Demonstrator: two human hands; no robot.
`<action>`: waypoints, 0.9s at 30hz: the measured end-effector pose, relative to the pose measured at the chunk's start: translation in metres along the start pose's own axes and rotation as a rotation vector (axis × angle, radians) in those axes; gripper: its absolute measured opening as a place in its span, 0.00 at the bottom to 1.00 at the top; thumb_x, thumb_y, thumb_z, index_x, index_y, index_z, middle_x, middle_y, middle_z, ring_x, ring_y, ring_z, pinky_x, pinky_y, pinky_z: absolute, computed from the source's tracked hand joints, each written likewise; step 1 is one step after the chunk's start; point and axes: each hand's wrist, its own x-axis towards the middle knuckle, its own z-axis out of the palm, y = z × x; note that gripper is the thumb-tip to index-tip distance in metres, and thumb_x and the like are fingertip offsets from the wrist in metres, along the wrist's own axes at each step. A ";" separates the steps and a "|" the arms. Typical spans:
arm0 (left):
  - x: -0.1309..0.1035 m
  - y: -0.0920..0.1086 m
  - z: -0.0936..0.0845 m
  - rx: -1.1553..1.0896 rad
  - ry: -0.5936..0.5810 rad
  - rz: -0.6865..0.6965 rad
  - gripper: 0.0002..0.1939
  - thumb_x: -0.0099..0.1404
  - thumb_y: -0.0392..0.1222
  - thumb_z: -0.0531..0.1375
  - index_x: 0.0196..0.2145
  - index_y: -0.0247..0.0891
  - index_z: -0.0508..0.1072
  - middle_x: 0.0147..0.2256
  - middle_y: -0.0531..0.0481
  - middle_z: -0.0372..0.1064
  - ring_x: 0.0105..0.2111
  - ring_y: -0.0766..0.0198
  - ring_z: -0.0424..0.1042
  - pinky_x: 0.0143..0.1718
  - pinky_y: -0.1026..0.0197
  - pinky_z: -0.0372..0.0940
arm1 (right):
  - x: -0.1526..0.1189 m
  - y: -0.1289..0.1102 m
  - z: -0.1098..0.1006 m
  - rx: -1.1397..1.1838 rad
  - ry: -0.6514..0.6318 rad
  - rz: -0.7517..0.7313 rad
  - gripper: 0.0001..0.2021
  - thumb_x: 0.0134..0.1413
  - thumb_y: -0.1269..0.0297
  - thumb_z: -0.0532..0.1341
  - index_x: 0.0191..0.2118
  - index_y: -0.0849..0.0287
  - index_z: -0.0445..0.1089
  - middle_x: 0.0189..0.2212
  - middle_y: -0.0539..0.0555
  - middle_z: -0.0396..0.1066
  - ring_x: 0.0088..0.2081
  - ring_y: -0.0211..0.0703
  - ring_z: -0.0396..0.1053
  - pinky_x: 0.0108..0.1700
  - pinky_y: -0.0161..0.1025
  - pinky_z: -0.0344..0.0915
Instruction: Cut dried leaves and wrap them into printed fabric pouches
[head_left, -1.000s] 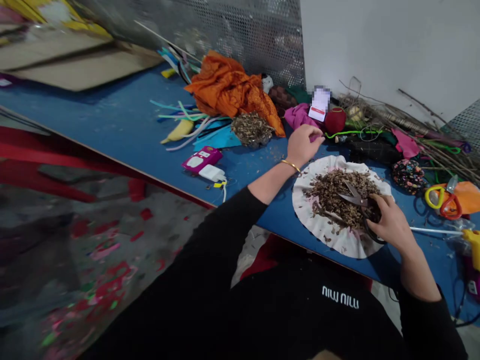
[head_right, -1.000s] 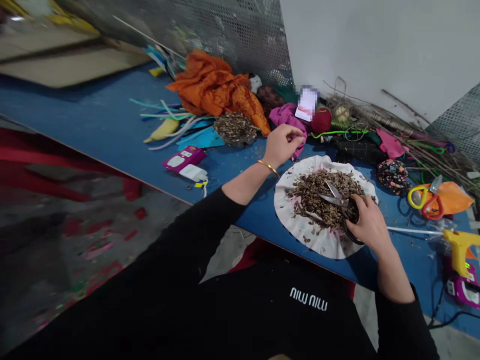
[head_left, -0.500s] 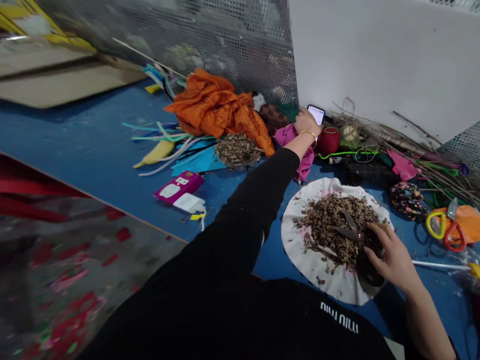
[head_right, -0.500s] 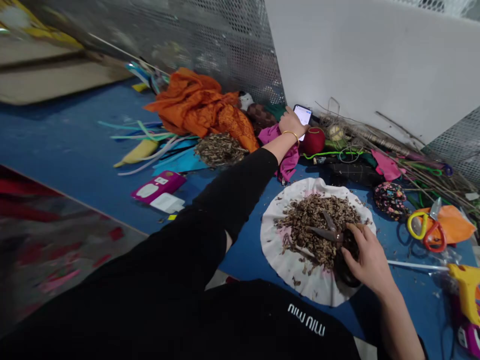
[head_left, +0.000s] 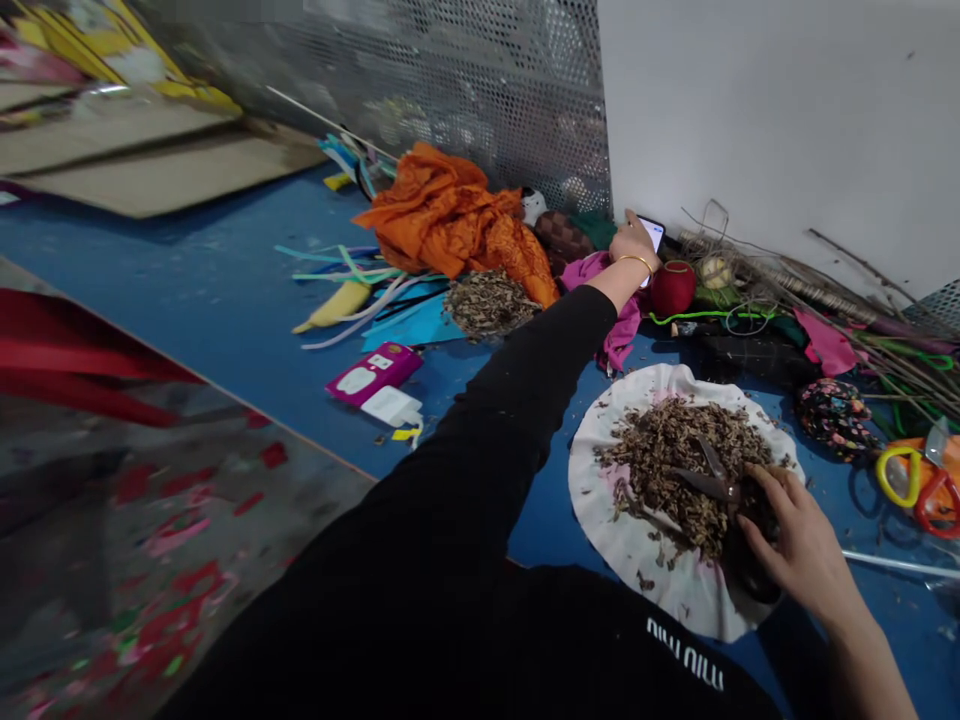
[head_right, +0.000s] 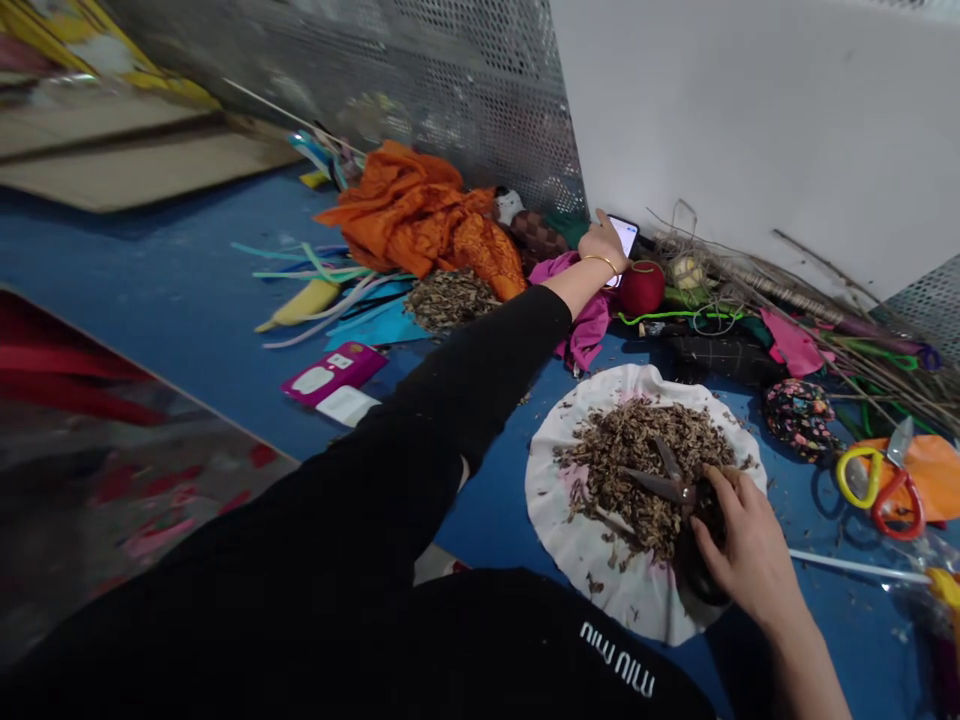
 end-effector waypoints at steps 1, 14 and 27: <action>-0.004 0.002 -0.003 0.013 0.009 -0.057 0.63 0.53 0.36 0.76 0.75 0.24 0.43 0.60 0.22 0.67 0.55 0.35 0.74 0.53 0.39 0.71 | 0.000 0.000 0.000 -0.006 0.003 0.000 0.25 0.68 0.55 0.56 0.67 0.55 0.59 0.54 0.63 0.70 0.55 0.56 0.74 0.54 0.53 0.76; -0.014 -0.010 -0.043 -0.184 0.047 -0.124 0.61 0.55 0.43 0.74 0.75 0.28 0.43 0.59 0.26 0.69 0.59 0.38 0.73 0.57 0.47 0.69 | -0.001 0.001 0.004 -0.032 0.009 -0.016 0.25 0.68 0.56 0.56 0.67 0.56 0.59 0.55 0.63 0.69 0.54 0.55 0.73 0.55 0.52 0.76; 0.032 -0.096 -0.085 -0.243 0.336 -0.294 0.56 0.59 0.44 0.71 0.74 0.34 0.42 0.67 0.29 0.60 0.63 0.41 0.69 0.63 0.45 0.66 | -0.002 0.003 0.004 -0.033 0.002 -0.006 0.25 0.68 0.54 0.56 0.67 0.53 0.58 0.53 0.62 0.70 0.53 0.54 0.75 0.52 0.51 0.77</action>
